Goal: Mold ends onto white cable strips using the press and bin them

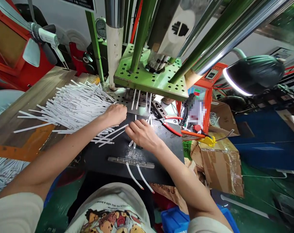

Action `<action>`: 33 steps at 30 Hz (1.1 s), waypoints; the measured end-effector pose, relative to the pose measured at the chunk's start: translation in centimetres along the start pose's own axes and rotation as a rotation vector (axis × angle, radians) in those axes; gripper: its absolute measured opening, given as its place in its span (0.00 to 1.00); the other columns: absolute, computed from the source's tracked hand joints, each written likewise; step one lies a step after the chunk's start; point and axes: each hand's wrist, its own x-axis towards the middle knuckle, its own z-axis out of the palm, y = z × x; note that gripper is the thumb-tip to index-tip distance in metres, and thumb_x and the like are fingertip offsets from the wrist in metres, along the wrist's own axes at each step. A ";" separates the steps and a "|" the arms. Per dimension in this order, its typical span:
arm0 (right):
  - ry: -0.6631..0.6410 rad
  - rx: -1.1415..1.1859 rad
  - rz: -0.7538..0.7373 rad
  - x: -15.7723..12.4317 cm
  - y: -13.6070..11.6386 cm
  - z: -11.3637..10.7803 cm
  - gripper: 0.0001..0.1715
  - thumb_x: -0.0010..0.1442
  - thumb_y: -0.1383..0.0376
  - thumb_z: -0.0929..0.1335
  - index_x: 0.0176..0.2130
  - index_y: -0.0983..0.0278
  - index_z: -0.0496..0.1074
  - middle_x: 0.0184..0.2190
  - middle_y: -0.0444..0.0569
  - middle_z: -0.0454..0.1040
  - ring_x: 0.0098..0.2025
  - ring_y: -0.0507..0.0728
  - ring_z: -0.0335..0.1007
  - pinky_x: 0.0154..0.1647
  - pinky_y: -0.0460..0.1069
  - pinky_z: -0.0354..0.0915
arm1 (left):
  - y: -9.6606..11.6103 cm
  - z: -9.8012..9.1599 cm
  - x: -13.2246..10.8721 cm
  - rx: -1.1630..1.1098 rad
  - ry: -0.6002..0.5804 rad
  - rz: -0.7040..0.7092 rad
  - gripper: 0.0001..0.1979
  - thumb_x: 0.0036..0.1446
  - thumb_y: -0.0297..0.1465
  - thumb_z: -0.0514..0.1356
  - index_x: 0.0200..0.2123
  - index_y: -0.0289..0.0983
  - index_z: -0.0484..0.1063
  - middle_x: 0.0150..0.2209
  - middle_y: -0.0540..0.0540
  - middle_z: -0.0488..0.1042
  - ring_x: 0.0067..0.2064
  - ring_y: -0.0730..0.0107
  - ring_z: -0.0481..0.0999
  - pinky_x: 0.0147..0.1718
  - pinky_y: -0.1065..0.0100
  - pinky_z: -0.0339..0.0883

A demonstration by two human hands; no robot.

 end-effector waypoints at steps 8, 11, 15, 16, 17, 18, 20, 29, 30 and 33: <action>0.303 0.605 0.623 -10.4 -7.1 -1.0 0.11 0.68 0.71 0.63 0.44 0.61 0.73 0.36 0.48 0.79 0.38 0.54 0.74 0.39 0.49 0.69 | -2.0 -3.3 -9.1 -1.087 0.312 0.085 0.07 0.63 0.35 0.63 0.37 0.38 0.71 0.29 0.52 0.75 0.28 0.72 0.76 0.26 0.71 0.72; 0.330 0.787 0.700 -11.8 -9.9 -0.4 0.09 0.67 0.71 0.65 0.43 0.59 0.72 0.39 0.47 0.80 0.42 0.55 0.78 0.43 0.49 0.73 | -1.5 -1.5 -12.3 -1.238 0.260 -0.023 0.09 0.64 0.39 0.62 0.44 0.43 0.75 0.34 0.49 0.79 0.35 0.66 0.80 0.33 0.65 0.78; 0.410 0.776 0.676 -12.1 -11.1 -0.1 0.10 0.66 0.72 0.65 0.44 0.60 0.73 0.43 0.51 0.80 0.46 0.56 0.77 0.46 0.52 0.74 | -0.2 2.7 -15.4 -0.928 0.356 0.095 0.07 0.61 0.29 0.64 0.41 0.45 0.78 0.36 0.50 0.78 0.36 0.69 0.79 0.33 0.69 0.76; 0.417 0.762 0.662 -12.1 -11.1 -0.2 0.10 0.66 0.73 0.65 0.44 0.61 0.72 0.43 0.52 0.79 0.45 0.56 0.77 0.45 0.52 0.75 | 0.1 3.6 -15.9 -0.794 0.384 0.168 0.08 0.61 0.26 0.63 0.41 0.45 0.78 0.38 0.49 0.78 0.37 0.69 0.79 0.34 0.69 0.74; 0.416 0.746 0.647 -12.1 -11.0 -0.2 0.10 0.66 0.73 0.65 0.44 0.61 0.72 0.43 0.52 0.79 0.45 0.56 0.77 0.45 0.52 0.75 | 0.4 4.5 -16.4 -0.678 0.405 0.241 0.10 0.61 0.23 0.62 0.42 0.44 0.78 0.39 0.49 0.78 0.39 0.69 0.79 0.37 0.69 0.74; 0.401 0.731 0.621 -12.1 -10.8 -0.3 0.11 0.66 0.73 0.65 0.45 0.61 0.72 0.43 0.53 0.79 0.45 0.56 0.77 0.45 0.53 0.75 | 0.7 5.2 -16.7 -0.598 0.412 0.308 0.12 0.61 0.22 0.62 0.44 0.43 0.78 0.40 0.49 0.78 0.40 0.69 0.79 0.40 0.67 0.73; 0.342 0.681 0.566 -12.0 -10.5 -0.6 0.12 0.66 0.73 0.64 0.47 0.62 0.71 0.44 0.54 0.79 0.46 0.57 0.76 0.46 0.54 0.74 | 1.1 6.2 -17.2 -0.548 0.413 0.400 0.14 0.61 0.20 0.62 0.46 0.41 0.75 0.39 0.48 0.79 0.41 0.67 0.79 0.45 0.63 0.72; 0.290 0.547 0.426 -11.5 -9.1 -0.7 0.12 0.69 0.72 0.60 0.44 0.65 0.71 0.40 0.55 0.79 0.43 0.57 0.77 0.44 0.52 0.75 | 1.9 5.8 -16.7 -0.383 0.335 0.517 0.08 0.62 0.20 0.59 0.43 0.34 0.72 0.39 0.44 0.79 0.41 0.66 0.78 0.43 0.62 0.68; 0.293 0.549 0.415 -11.6 -9.2 -0.5 0.12 0.68 0.73 0.60 0.44 0.65 0.71 0.40 0.56 0.79 0.43 0.58 0.77 0.45 0.52 0.75 | 1.9 5.8 -16.7 -0.367 0.317 0.524 0.07 0.62 0.20 0.58 0.43 0.34 0.72 0.38 0.44 0.79 0.40 0.67 0.78 0.42 0.62 0.68; 0.298 0.559 0.395 -12.2 -9.4 -0.5 0.11 0.67 0.73 0.62 0.46 0.67 0.71 0.42 0.57 0.79 0.45 0.59 0.76 0.46 0.54 0.74 | 2.2 6.0 -16.9 -0.355 0.328 0.529 0.07 0.62 0.20 0.58 0.43 0.33 0.71 0.39 0.43 0.78 0.41 0.66 0.78 0.42 0.62 0.67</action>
